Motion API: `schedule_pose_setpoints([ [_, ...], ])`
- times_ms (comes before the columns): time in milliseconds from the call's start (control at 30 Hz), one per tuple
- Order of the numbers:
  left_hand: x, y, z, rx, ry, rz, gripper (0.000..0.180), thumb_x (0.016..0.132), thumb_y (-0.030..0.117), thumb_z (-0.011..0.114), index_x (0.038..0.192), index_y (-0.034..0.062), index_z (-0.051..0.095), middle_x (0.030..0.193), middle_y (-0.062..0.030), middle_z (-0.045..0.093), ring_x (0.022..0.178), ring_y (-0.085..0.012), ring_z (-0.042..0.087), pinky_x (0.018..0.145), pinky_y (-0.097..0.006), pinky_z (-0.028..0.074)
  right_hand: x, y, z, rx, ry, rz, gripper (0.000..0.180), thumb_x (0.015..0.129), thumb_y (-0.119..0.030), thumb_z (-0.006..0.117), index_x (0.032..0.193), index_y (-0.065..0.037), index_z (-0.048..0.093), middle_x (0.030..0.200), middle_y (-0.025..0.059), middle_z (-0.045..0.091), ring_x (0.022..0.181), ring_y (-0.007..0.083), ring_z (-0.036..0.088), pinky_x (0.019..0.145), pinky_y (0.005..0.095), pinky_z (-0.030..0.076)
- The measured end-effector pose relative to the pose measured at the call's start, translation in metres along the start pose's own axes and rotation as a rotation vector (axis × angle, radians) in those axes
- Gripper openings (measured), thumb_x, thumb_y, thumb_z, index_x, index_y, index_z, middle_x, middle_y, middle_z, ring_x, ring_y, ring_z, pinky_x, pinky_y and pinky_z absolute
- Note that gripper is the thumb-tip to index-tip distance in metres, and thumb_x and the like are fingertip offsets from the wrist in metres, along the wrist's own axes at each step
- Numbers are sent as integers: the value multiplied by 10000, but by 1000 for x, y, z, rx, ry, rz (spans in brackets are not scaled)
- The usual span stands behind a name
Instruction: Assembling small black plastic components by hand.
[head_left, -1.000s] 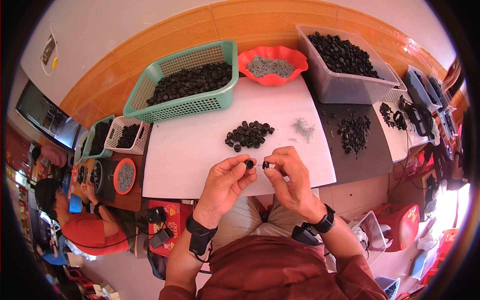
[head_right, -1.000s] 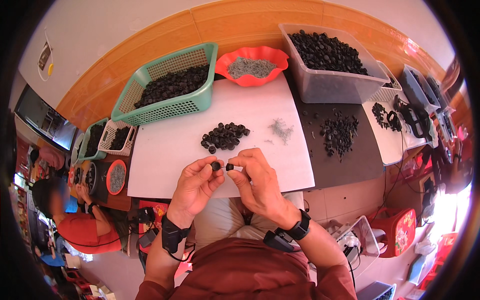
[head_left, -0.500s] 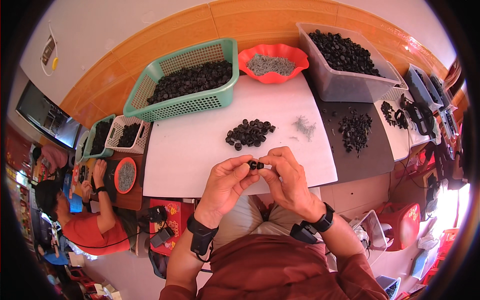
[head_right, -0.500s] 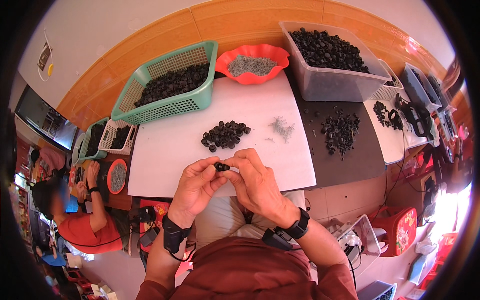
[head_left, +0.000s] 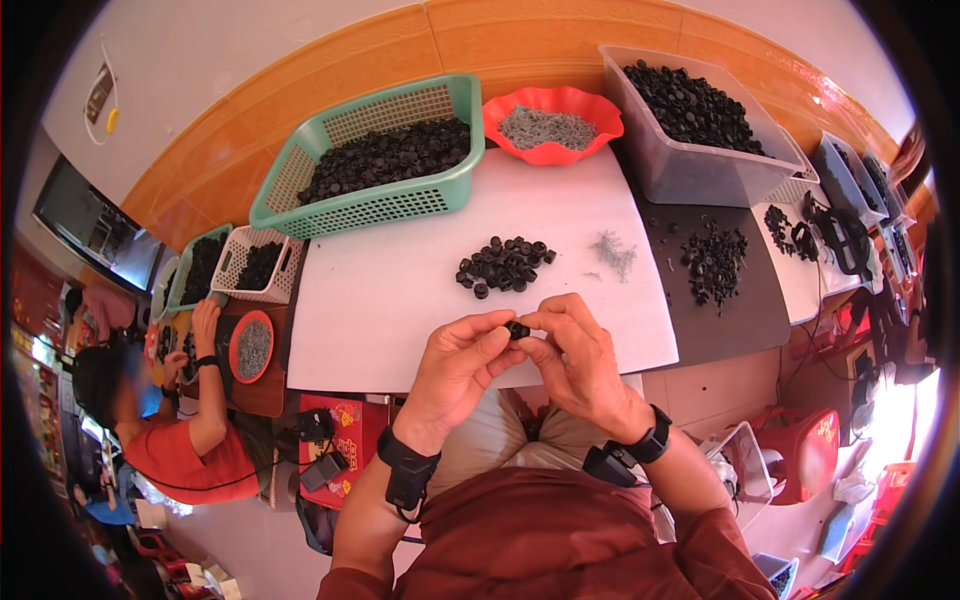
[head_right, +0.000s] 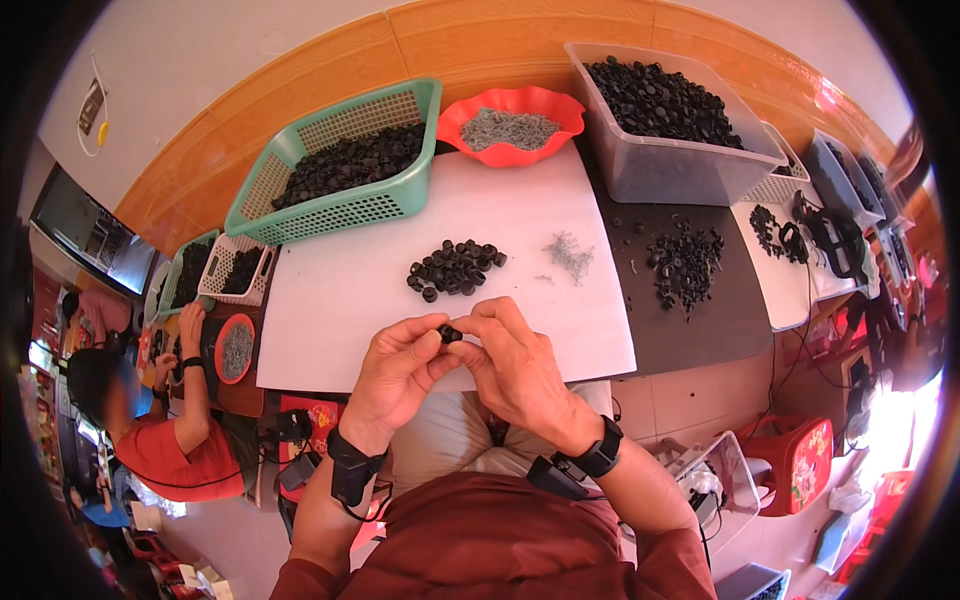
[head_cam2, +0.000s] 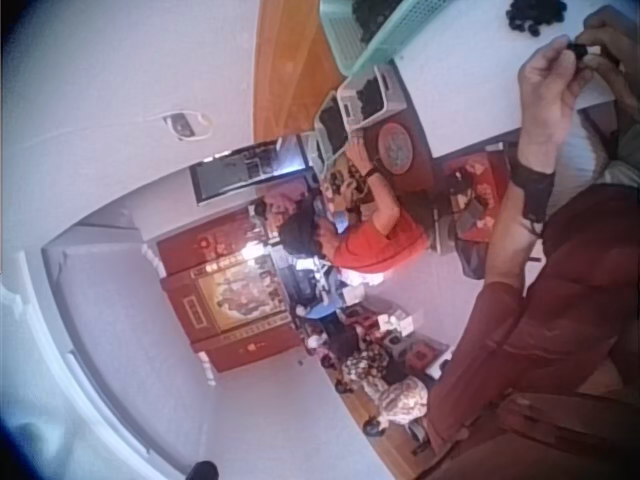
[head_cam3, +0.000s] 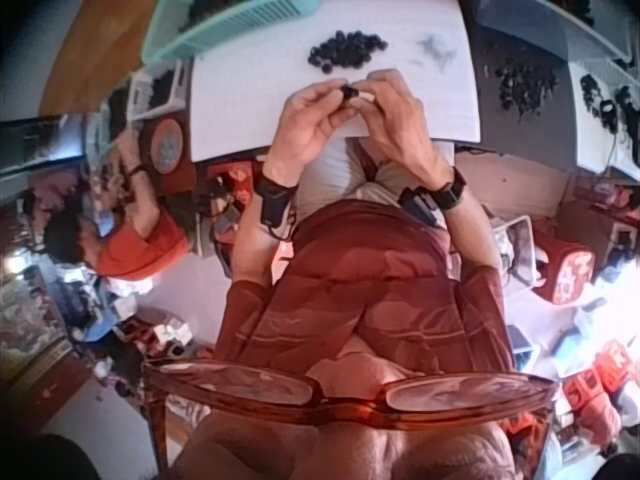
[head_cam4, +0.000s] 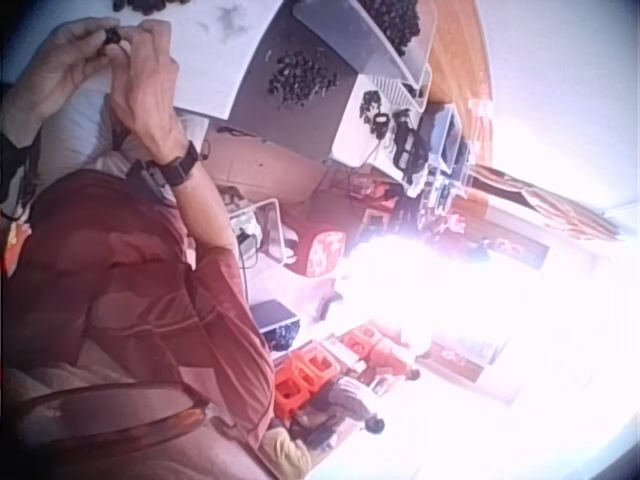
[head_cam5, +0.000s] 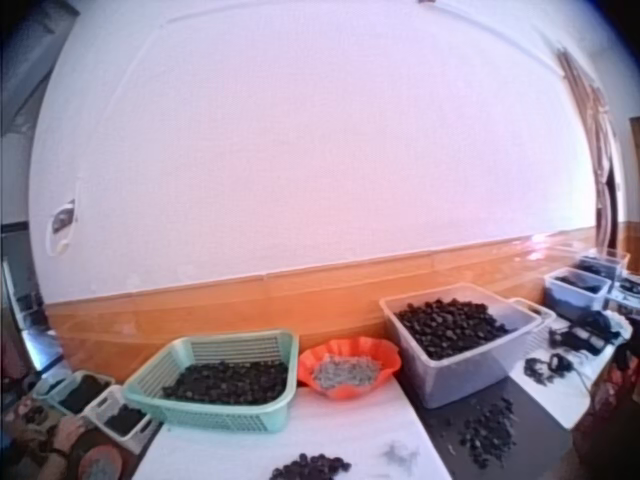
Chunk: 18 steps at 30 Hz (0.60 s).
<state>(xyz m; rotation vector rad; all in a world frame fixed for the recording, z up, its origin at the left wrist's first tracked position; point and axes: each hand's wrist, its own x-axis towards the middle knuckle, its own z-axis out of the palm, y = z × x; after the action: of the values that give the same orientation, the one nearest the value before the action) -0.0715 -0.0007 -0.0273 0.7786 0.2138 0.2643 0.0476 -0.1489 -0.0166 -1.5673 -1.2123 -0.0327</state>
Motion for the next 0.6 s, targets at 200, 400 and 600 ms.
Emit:
schedule_pose_setpoints([
  [200, -1, -1, 2, 11, 12, 18, 249, 982, 56, 663, 1224, -2, 670, 1104, -111, 732, 1007, -190, 716, 921, -329, 611, -2, 2, 2, 13, 16, -9, 232, 902, -46, 714, 1128, -47, 662, 1030, 146, 613, 717, 326, 650, 584, 390, 540],
  [400, -1, -4, -1, 7, 0, 36, 226, 974, 51, 672, 1195, 4, 681, 1102, -110, 733, 1009, -194, 716, 923, -336, 608, -3, 1, 3, 57, 57, -31, 257, 877, -10, 736, 1128, -40, 687, 991, 127, 616, 690, 260, 638, 585, 342, 523],
  [600, -2, -5, -1, 16, 18, 39, 218, 966, 47, 682, 1180, 7, 694, 1112, -118, 732, 1014, -203, 716, 917, -346, 610, -4, 1, 4, 63, 87, -50, 270, 862, 16, 748, 1123, -38, 705, 965, 113, 618, 673, 216, 619, 574, 310, 508],
])
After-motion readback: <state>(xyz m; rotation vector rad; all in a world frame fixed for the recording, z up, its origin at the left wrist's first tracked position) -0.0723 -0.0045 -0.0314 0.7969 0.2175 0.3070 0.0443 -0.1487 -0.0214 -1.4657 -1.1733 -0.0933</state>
